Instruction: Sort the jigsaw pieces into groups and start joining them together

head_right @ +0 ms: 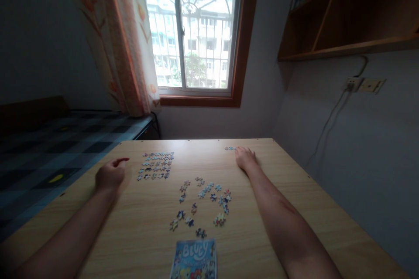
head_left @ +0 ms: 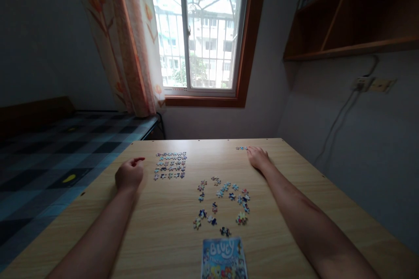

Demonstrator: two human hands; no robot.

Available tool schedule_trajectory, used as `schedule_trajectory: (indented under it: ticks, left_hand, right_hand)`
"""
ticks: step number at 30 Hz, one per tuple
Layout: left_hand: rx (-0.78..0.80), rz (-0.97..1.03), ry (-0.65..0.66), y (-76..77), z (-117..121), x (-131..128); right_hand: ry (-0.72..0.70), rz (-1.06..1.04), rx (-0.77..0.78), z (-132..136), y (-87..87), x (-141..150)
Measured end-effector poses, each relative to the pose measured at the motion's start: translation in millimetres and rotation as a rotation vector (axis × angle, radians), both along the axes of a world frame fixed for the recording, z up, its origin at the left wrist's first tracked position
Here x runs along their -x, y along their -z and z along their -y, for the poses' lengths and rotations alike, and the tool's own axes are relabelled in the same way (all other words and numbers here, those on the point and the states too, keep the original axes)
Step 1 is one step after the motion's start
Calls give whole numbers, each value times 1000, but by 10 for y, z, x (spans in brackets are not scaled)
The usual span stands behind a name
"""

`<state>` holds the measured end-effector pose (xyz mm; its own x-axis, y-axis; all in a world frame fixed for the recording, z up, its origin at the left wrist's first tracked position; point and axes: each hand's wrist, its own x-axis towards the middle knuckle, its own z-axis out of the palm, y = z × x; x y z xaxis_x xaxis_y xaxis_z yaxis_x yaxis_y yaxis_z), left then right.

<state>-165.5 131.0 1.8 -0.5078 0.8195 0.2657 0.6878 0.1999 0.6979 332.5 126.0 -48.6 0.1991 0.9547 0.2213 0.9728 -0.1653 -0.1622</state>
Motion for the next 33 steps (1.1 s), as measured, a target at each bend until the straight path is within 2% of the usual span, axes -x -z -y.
schedule_trajectory:
  ticks: [6,15,20,26,29,32,33]
  left_hand:
    - [-12,0,2,48,-32,19]
    - [2,17,5,-46,53,-44]
    - [-5,13,6,-37,44,-40]
    - [-22,19,7,19,12,-12]
    - [-34,10,4,25,9,-11]
    - [-28,-5,-5,12,13,-19]
    - [-24,-7,-4,7,16,-23]
  right_hand:
    - [4,7,-2,-9,8,-1]
    - [1,-2,9,4,-14,-17]
    - [-1,-20,-5,33,-29,-2]
    - [-27,-47,-75,146,-154,65]
    - [-129,-47,-146,213,-326,221]
    - [-342,-42,-186,300,-531,541]
    - [-463,-43,-186,338,-592,677]
